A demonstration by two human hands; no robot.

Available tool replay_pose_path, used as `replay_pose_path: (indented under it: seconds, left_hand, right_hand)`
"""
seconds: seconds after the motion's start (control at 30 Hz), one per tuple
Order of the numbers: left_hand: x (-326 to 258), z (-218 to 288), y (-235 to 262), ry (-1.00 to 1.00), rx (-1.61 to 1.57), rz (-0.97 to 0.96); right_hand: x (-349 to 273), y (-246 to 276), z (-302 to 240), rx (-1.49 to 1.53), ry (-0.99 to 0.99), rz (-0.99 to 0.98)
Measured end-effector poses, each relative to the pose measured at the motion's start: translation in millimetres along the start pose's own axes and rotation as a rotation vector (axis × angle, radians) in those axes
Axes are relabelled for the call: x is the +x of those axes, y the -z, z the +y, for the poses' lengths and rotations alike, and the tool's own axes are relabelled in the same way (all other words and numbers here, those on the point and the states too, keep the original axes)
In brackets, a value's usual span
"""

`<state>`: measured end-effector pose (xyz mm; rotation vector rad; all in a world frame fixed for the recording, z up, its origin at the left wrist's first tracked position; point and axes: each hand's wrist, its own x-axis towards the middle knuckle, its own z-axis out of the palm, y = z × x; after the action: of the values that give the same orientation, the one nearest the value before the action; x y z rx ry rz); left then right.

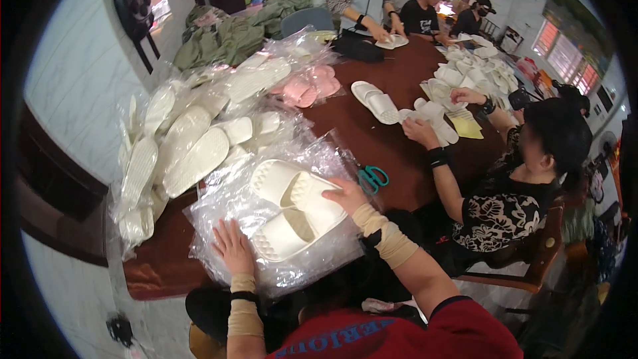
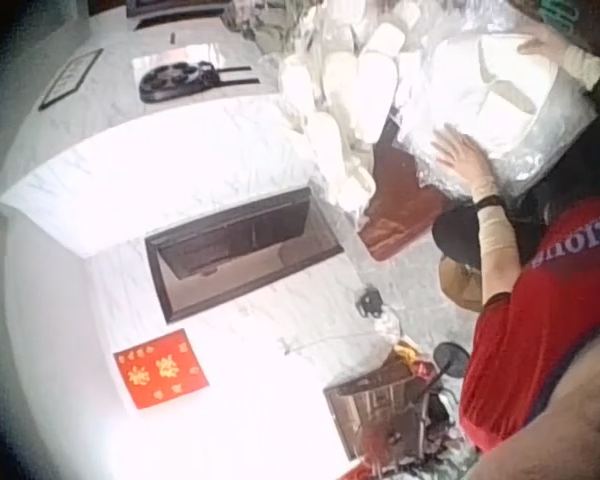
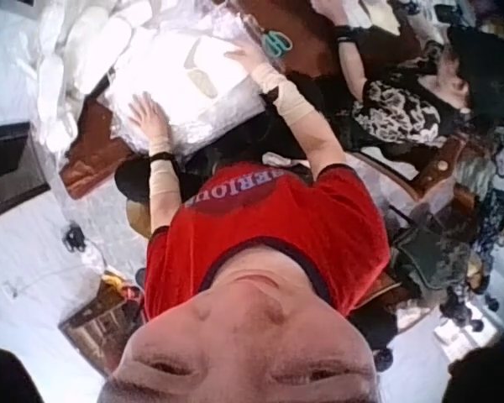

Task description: Packing pairs of slippers into plastic bags at a manufacturing table.

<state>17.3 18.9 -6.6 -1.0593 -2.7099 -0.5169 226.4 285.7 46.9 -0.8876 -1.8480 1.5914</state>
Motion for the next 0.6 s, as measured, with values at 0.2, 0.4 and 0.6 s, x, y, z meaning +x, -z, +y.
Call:
replay_pose_path:
  seconds: [0.2,0.4,0.6]
  left_hand:
    - [3,10,16,0.025,0.05,0.038]
    - [11,19,17,0.034,0.054,0.011]
    - [10,9,26,0.031,0.015,-0.013]
  right_hand:
    - [71,111,-21,0.055,0.117,0.28]
    - [142,204,-43,-0.707,0.461,0.82]
    - [171,15,-112,-0.713,0.762,0.338]
